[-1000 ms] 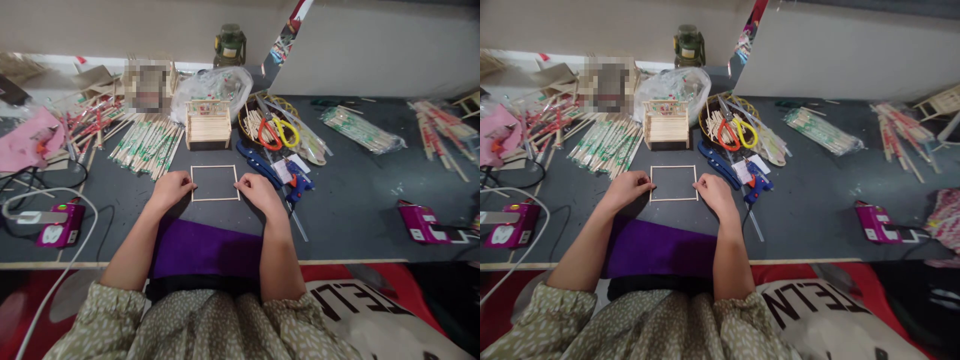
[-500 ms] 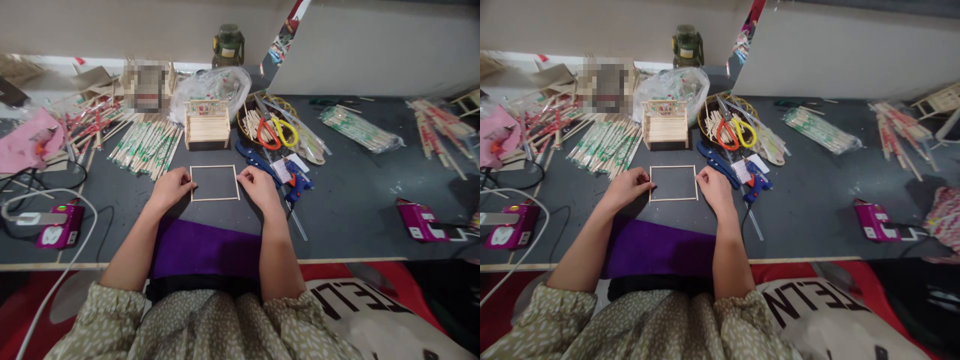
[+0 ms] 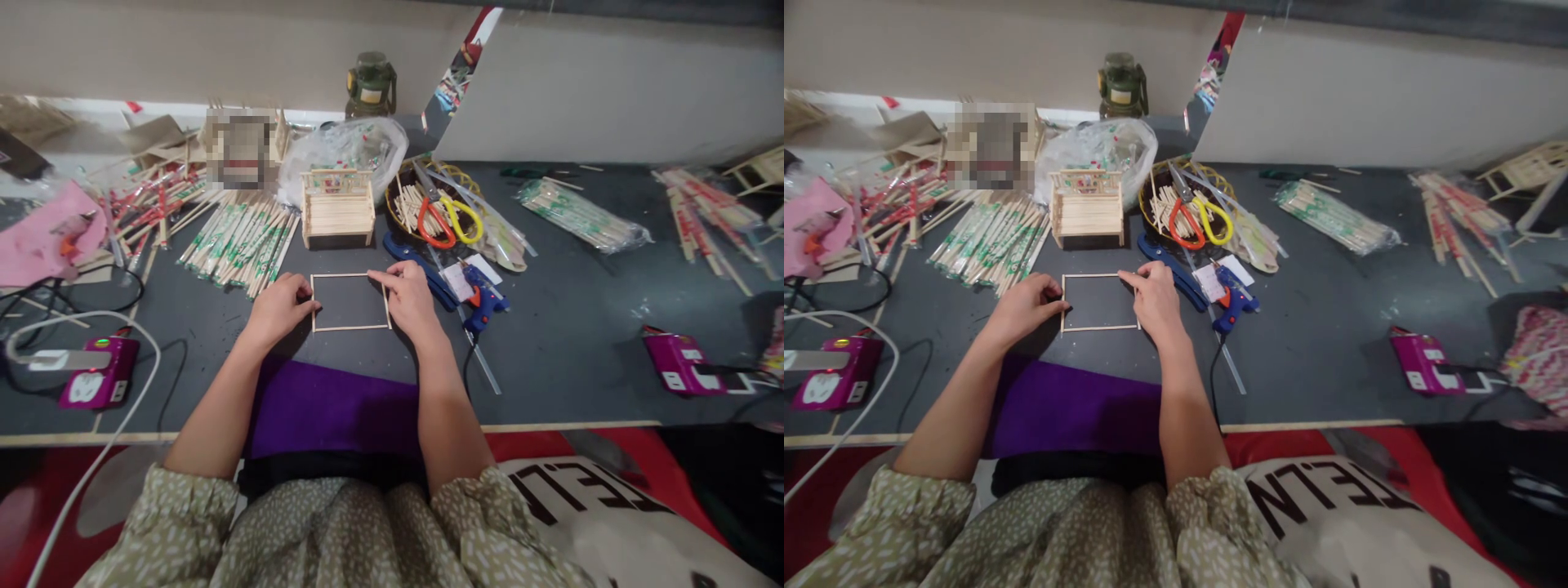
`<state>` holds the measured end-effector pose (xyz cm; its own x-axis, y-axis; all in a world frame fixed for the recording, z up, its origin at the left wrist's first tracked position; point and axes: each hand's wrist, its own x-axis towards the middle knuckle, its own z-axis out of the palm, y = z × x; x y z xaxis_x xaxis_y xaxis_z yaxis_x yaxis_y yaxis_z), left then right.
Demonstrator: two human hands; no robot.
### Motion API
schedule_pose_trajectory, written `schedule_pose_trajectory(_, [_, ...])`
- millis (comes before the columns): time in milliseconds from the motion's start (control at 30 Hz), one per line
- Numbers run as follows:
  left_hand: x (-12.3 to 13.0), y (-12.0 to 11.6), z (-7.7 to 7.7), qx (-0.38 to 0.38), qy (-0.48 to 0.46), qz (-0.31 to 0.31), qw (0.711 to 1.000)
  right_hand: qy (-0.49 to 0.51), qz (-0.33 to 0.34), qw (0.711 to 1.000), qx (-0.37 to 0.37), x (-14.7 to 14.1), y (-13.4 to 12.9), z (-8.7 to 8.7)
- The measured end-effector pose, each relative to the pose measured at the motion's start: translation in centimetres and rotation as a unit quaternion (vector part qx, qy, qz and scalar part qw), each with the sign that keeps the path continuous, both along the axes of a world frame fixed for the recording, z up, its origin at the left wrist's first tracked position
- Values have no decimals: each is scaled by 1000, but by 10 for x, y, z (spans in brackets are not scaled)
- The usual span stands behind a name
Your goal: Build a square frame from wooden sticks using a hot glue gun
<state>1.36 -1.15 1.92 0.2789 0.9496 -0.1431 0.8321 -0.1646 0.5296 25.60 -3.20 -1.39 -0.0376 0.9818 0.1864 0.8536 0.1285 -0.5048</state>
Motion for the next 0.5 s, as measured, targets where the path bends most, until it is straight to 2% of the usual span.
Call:
schedule_pose_trajectory(233, [0, 0, -1, 17, -26, 7, 999, -17, -28, 999, 5, 5, -1, 4])
schedule_pose_trajectory(500, [2, 2, -2, 43, -79, 3, 996, -34, -18, 999, -25, 0, 0, 4])
